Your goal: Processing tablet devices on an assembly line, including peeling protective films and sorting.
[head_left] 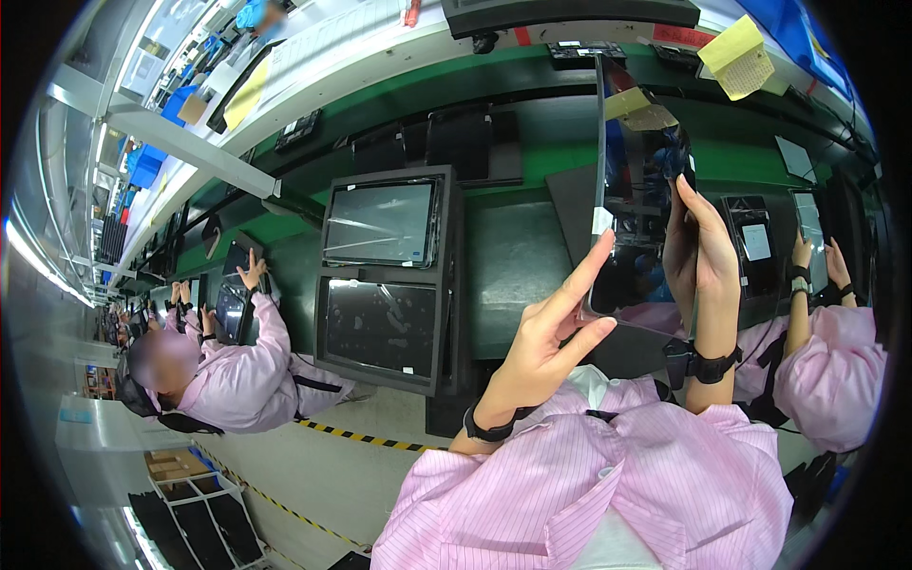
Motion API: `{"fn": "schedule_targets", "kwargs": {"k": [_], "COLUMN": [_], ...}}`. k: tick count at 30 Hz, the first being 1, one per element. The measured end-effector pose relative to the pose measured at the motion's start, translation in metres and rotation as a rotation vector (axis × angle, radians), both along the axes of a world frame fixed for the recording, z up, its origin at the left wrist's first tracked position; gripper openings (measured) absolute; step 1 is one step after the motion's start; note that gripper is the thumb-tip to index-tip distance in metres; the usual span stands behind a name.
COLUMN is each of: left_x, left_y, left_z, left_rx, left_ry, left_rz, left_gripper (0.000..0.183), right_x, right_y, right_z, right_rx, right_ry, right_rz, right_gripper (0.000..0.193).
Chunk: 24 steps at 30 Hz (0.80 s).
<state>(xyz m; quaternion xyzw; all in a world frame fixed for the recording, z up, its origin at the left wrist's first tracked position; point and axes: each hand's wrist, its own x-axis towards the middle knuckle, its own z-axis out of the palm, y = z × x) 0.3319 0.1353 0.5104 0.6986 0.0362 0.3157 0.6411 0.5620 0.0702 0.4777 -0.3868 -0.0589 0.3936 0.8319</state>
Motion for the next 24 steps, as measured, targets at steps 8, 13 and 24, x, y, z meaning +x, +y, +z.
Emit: {"fn": "schedule_targets", "kwargs": {"k": [8,13,24], "left_x": [-0.004,-0.002,0.002], "left_y": [-0.004,-0.010,-0.011], "left_z": [-0.005,-0.003,-0.005], "left_rx": [0.105,0.223,0.376], "left_ry": [0.017,-0.022,-0.108], "left_rz": [0.005,0.064,0.173], "left_gripper": [0.064,0.061,0.057], "right_x": [0.002,-0.002,-0.003], "right_y": [-0.011,-0.014,-0.016], "right_z": [0.009,0.005,0.004], "right_rx": [-0.100,-0.079,-0.056], "right_ry": [-0.051,-0.139,-0.125], "right_rz": [0.209,0.036,0.051], "right_gripper": [0.018,0.019,0.020]}}
